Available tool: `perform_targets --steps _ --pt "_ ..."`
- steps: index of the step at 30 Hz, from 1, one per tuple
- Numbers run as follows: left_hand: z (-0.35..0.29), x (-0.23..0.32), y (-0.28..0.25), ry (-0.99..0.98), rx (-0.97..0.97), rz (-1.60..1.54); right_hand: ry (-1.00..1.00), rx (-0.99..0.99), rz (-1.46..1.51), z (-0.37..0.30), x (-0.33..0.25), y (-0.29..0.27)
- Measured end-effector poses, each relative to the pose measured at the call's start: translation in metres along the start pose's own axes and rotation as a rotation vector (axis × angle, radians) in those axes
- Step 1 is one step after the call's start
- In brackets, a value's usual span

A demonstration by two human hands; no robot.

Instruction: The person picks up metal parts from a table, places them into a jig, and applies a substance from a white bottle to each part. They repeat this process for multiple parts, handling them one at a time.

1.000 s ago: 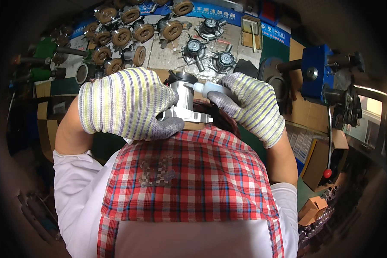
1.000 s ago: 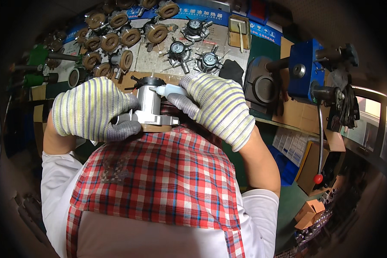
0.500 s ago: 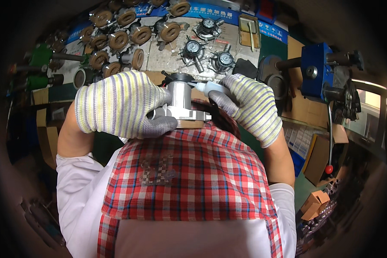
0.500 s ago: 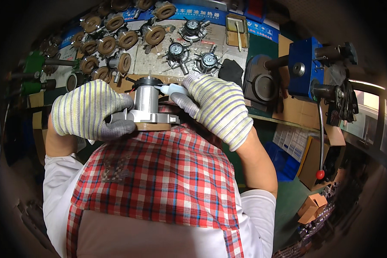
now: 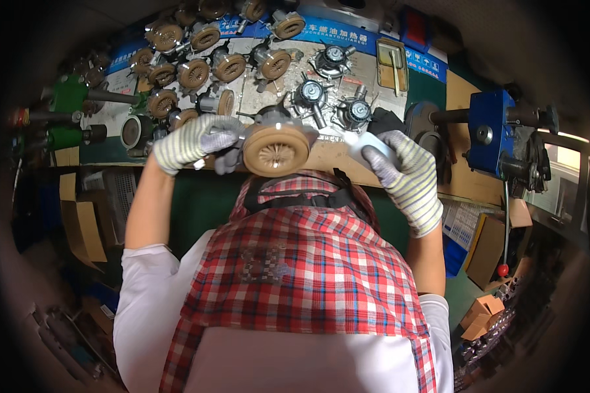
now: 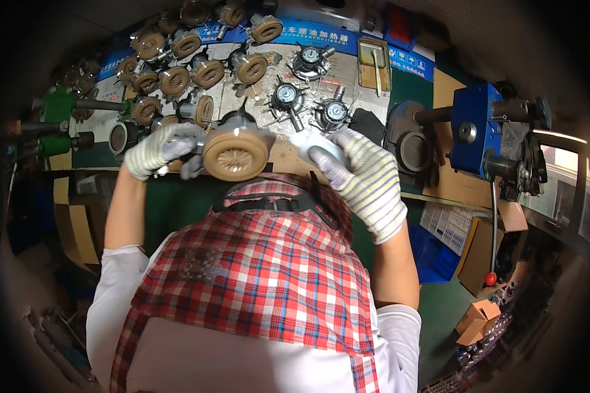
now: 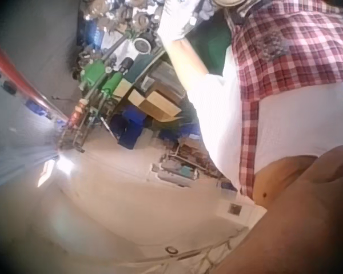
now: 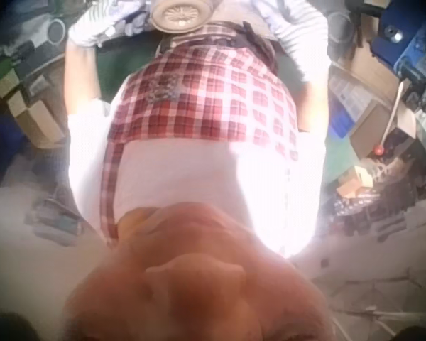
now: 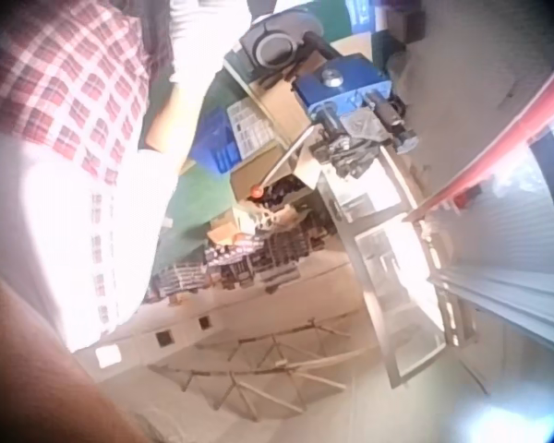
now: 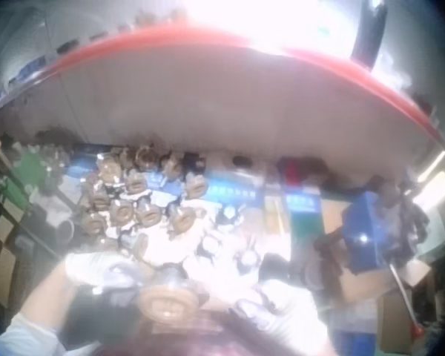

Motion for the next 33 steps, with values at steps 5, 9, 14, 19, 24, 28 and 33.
perform_targets --steps 5,9,14,19,24,28,33 --pt "0.094 -0.143 -0.028 0.099 0.295 -0.332 0.132 0.070 0.000 0.004 0.020 -0.008" --pt "0.153 -0.231 -0.057 0.056 0.606 -0.358 0.185 0.120 -0.015 0.006 0.023 -0.016" --pt "0.150 -0.256 -0.090 0.062 1.124 0.159 0.263 0.164 0.009 0.007 0.031 -0.028" --pt "0.093 -0.237 -0.041 0.093 1.594 0.493 0.208 0.229 -0.026 0.001 0.041 -0.055" --pt "0.212 -0.185 0.071 0.414 0.664 0.347 0.229 0.264 -0.029 -0.009 0.058 -0.081" --pt "0.263 -0.168 0.081 -0.109 0.915 0.721 0.228 0.265 -0.038 -0.013 0.068 -0.104" --pt "0.275 -0.178 0.068 -0.237 1.062 0.660 0.200 0.261 -0.044 -0.018 0.082 -0.126"
Point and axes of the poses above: each hand's wrist, its own z-axis towards the middle knuckle, its own y-axis out of the palm, x = y × z, the point moved 10 cm from there along z, towards the middle knuckle, and after that the axes turned 15 degrees about x, right-handed, at the moved point
